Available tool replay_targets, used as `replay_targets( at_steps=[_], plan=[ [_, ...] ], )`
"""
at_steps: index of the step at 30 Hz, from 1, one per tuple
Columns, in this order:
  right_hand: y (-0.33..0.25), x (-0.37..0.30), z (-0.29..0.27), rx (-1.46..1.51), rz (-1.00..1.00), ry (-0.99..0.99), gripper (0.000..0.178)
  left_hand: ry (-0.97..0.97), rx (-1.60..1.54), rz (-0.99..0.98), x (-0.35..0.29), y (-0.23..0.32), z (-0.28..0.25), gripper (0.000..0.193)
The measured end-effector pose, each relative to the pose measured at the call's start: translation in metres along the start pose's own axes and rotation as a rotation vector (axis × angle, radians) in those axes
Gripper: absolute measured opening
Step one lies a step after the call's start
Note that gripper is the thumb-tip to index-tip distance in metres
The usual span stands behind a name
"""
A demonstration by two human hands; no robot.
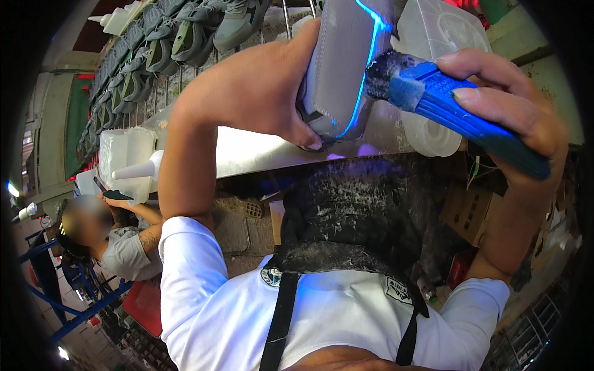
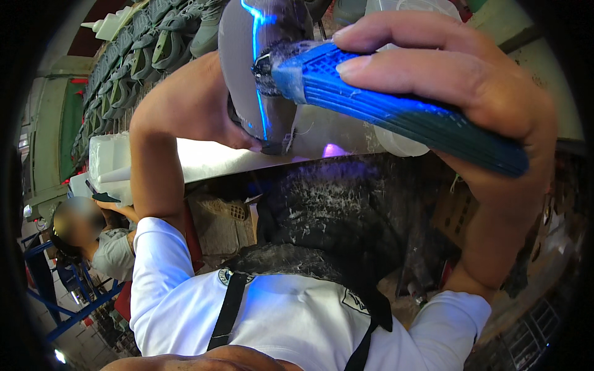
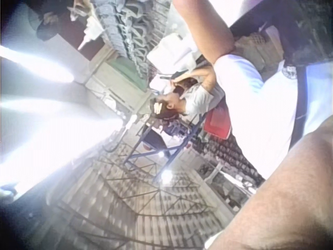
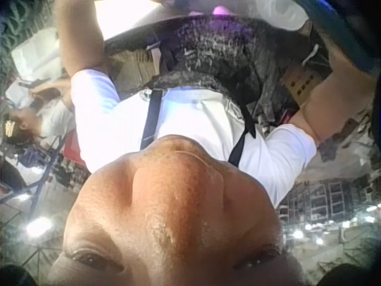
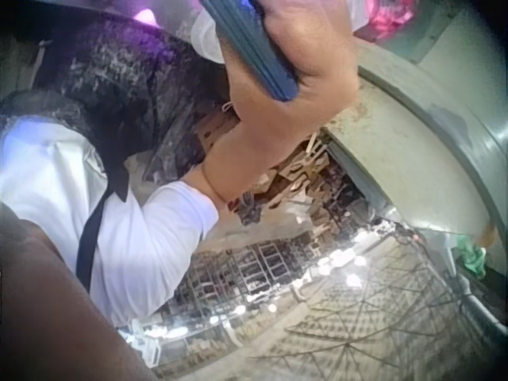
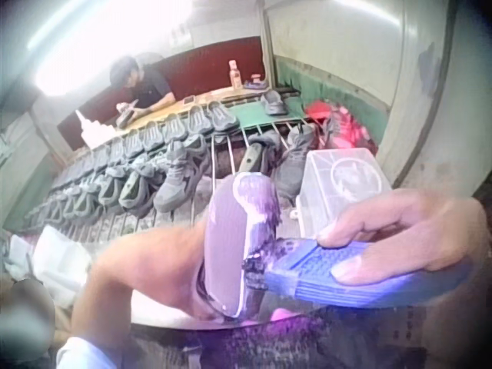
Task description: The person picks up shoes from a conveyor belt and uses a brush tool to apply adhesive along the outer seams and soles.
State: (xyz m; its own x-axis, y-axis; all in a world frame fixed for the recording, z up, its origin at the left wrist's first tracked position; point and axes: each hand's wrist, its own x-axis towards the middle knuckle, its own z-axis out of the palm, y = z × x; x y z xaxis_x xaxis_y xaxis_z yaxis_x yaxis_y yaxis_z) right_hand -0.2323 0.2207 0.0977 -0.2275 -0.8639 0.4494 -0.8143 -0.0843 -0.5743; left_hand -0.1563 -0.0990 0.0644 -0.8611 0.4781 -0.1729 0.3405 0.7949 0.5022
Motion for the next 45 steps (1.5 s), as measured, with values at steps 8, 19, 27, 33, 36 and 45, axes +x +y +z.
replay_targets(
  at_steps=[8,19,27,33,36,45],
  plan=[
    [0.017,-0.017,0.04,0.193,0.054,0.103,0.029,0.152,-0.049,0.237,0.009,-0.016,-0.001,0.107],
    [0.016,-0.024,0.087,0.025,0.123,0.289,0.032,0.052,-0.202,-0.19,0.018,-0.002,-0.021,0.12],
    [0.012,-0.02,0.096,-0.041,0.168,0.259,0.028,0.124,-0.227,-0.191,0.021,-0.014,-0.009,0.114],
    [0.027,-0.042,0.116,-0.004,0.231,0.292,0.03,0.157,-0.224,-0.124,0.021,-0.021,-0.007,0.114],
    [0.035,-0.048,0.137,0.199,0.249,0.47,0.031,0.2,-0.107,-0.043,0.018,-0.01,-0.008,0.115],
    [0.022,-0.021,0.173,0.627,0.295,0.877,0.03,0.123,-0.392,-0.422,0.016,0.031,-0.027,0.115]
  ],
)
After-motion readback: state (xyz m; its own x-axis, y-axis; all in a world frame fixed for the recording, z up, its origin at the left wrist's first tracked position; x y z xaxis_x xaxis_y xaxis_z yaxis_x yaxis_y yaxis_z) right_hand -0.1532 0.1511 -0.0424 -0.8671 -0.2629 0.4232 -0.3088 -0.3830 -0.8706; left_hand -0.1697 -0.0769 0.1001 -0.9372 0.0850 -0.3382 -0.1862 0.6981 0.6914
